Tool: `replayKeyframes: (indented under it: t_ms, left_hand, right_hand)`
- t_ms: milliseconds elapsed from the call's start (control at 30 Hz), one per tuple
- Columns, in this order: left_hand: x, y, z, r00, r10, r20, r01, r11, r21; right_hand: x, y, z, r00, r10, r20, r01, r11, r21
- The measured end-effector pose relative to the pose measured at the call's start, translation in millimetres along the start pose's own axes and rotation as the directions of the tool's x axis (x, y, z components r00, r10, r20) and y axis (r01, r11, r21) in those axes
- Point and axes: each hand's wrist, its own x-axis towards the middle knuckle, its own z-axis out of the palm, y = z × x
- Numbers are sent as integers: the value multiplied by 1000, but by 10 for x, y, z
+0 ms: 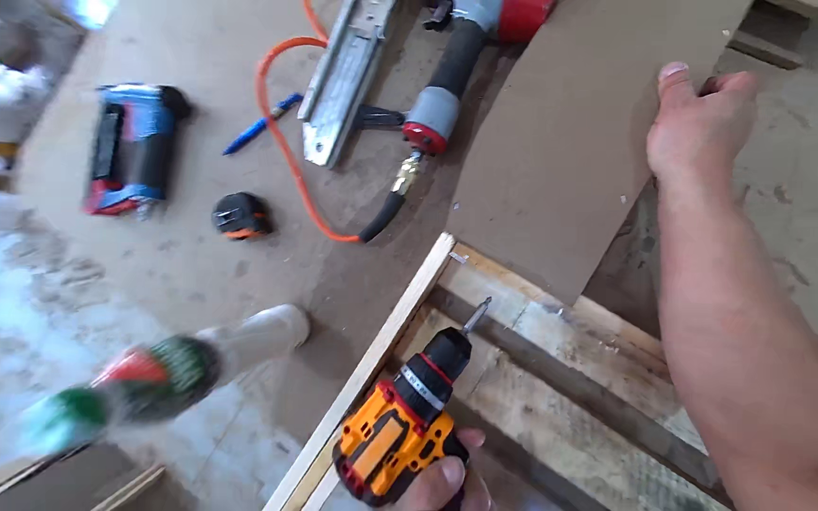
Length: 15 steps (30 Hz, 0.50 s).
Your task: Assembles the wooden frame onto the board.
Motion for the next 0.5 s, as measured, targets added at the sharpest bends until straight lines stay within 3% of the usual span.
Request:
replayKeyframes:
  t_ms: [133,200,267,400,500]
  left_hand:
    - [-588,232,-71,992,119,-42,-108,972,208]
    - [-883,342,-153,979,204,-7,-189,916,353]
    - [-1116,466,-302,954,287,86,-292,829,476]
    - [-1467,759,-624,881,352,316,-473,622,624]
    - [-1652,958,-786,837,317,446,-543,579,609]
  right_hand:
    - [1,-31,25,1000,-10,18,9,999,35]
    - [-64,-73,-131,992,-27,123,43,991,-130]
    - [-267,-89,-504,954,-104,280,176,953,-246]
    - [-1739,2,-1615,865,-327,382,388,917,-93]
    - [-3100,254,-2090,817,-349,459,375,926,35]
